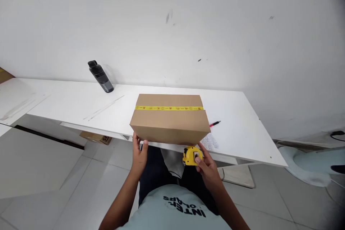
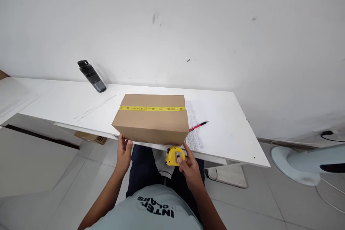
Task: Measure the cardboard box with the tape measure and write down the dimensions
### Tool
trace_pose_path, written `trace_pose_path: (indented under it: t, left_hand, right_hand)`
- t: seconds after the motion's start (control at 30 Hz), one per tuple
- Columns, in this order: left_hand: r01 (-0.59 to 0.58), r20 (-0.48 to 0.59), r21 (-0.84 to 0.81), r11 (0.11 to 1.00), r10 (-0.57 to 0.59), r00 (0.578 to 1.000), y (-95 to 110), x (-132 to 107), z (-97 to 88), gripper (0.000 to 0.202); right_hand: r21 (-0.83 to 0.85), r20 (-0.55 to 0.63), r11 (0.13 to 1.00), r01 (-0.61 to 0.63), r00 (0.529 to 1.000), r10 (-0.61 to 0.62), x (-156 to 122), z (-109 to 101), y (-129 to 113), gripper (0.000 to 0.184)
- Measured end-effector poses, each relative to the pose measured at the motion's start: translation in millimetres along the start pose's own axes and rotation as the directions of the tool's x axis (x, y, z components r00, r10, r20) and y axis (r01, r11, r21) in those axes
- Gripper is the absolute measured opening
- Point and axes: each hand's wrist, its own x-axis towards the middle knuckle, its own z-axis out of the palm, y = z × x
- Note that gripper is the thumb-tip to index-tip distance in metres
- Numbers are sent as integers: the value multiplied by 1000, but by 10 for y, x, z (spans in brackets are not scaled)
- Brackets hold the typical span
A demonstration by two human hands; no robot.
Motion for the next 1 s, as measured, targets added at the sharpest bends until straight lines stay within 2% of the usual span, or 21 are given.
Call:
trace_pose_path:
  t: [0.1, 0.17, 0.27, 0.4, 0.53, 0.67, 0.8, 0.93, 1.0]
  left_hand:
    - [-9, -36, -1, 1000, 9, 999, 19, -6, 37, 65]
    - [-36, -93, 50, 998, 41, 995, 31, -15, -4, 63]
    - [-142, -146, 195, 970, 172, 974, 97, -4, -120, 58]
    - [-264, -147, 285, 922, 314, 938, 331, 54, -249, 54]
    - [-307, -132, 254, 917, 347, 929, 569, 133, -338, 48]
    - [-322, -64, 151, 935, 335, 940, 654, 202, -375, 45]
    - [-278, -9, 134, 951, 281, 960, 651, 213, -343, 47]
    - [-243, 15, 143, 960, 243, 970, 627, 207, -307, 48]
    - [-267, 13, 159, 951, 268, 963, 612, 207, -293, 48]
  right_hand:
    - [56, 30, 998, -37, 999, 35, 60, 7, -66, 74]
    - [105, 59, 994, -43, 998, 37, 77, -40, -144, 74]
    - [137, 106, 990, -26, 994, 12, 83, -181, -269, 74]
    - [132, 175, 991, 3, 984, -27, 61, -352, -396, 76]
    - [174, 242, 985, 16, 968, -59, 18, -403, -504, 80]
    - [228, 226, 972, 61, 967, -113, 45, -380, -586, 83]
    - [271, 169, 952, 141, 967, -191, 164, -298, -646, 79]
    - [271, 123, 941, 200, 963, -240, 301, -133, -738, 74]
    - [277, 92, 933, 230, 960, -264, 388, -17, -786, 75]
